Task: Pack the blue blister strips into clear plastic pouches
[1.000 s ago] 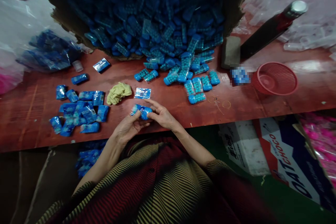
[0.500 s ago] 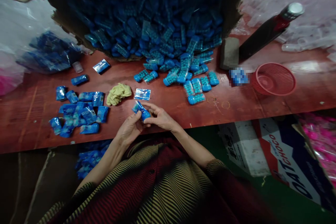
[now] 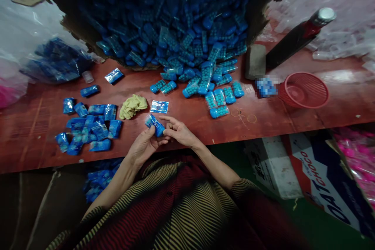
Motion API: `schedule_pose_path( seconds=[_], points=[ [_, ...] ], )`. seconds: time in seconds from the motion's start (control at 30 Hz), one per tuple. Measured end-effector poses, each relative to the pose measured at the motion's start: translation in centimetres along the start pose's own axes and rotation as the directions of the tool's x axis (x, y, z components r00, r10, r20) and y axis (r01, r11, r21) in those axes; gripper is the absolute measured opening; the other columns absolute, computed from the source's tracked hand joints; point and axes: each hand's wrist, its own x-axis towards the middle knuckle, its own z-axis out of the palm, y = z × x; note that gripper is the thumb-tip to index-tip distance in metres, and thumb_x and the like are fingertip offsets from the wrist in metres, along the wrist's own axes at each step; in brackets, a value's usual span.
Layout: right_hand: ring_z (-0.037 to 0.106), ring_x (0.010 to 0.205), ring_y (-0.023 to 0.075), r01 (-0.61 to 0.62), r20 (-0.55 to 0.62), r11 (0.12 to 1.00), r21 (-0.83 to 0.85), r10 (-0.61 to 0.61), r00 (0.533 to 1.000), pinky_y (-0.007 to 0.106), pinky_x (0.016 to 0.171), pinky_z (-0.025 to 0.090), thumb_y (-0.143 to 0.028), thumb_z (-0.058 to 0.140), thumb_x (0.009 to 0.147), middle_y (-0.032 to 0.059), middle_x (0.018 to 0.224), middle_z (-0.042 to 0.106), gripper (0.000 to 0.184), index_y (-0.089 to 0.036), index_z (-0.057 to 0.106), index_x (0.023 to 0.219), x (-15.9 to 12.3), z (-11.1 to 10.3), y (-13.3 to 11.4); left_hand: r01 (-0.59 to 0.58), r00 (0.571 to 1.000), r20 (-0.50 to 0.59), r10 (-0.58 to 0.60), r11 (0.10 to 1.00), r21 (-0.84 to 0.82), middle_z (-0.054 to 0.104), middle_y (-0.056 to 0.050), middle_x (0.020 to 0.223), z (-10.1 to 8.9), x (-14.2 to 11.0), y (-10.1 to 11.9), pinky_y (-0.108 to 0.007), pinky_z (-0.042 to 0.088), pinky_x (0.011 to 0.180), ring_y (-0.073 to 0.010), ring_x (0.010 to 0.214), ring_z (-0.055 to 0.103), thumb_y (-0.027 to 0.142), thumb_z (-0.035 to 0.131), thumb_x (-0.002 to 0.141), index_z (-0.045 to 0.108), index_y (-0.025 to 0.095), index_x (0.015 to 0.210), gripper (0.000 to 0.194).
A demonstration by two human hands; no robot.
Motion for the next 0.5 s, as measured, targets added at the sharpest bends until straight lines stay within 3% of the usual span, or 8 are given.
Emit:
schedule_pose_path(
  seconds=[0.13,0.27,0.5],
  points=[
    [0.038,0.051,0.0059,-0.016,-0.036,0.997,-0.081,0.014,0.999,0.018,0.046,0.036,-0.033,0.064,0.077,-0.0070,0.066,0.042,0.054,-0.022,0.045,0.126,-0.05,0.30,0.14,0.009,0.999,-0.046,-0.009,1.000,-0.005,0.069,-0.005,0.070,0.18,-0.07,0.11,-0.025,0.057,0.059,-0.0157,0.061,0.067,0.028,0.067,0.076,0.063,0.011,0.080,0.019],
    [0.039,0.058,0.0067,0.033,-0.103,0.977,-0.213,-0.056,0.993,0.018,0.051,0.035,-0.029,0.063,0.077,-0.0059,0.068,0.040,0.045,-0.020,0.051,0.120,-0.11,0.59,0.00,-0.011,0.998,-0.066,0.010,1.000,-0.008,0.069,-0.005,0.071,0.19,0.00,-0.12,-0.027,0.058,0.065,-0.0141,0.060,0.067,0.025,0.068,0.075,0.063,0.010,0.080,0.017],
    [0.039,0.059,0.0073,0.070,-0.107,0.954,-0.292,-0.106,0.989,0.021,0.058,0.037,-0.027,0.066,0.073,-0.0066,0.066,0.040,0.045,-0.020,0.056,0.116,-0.20,0.39,0.26,0.001,0.998,-0.058,0.001,1.000,0.030,0.070,-0.006,0.075,0.52,-0.34,-0.10,-0.027,0.057,0.064,-0.0149,0.064,0.067,0.030,0.069,0.074,0.063,0.011,0.086,0.022]
  ],
)
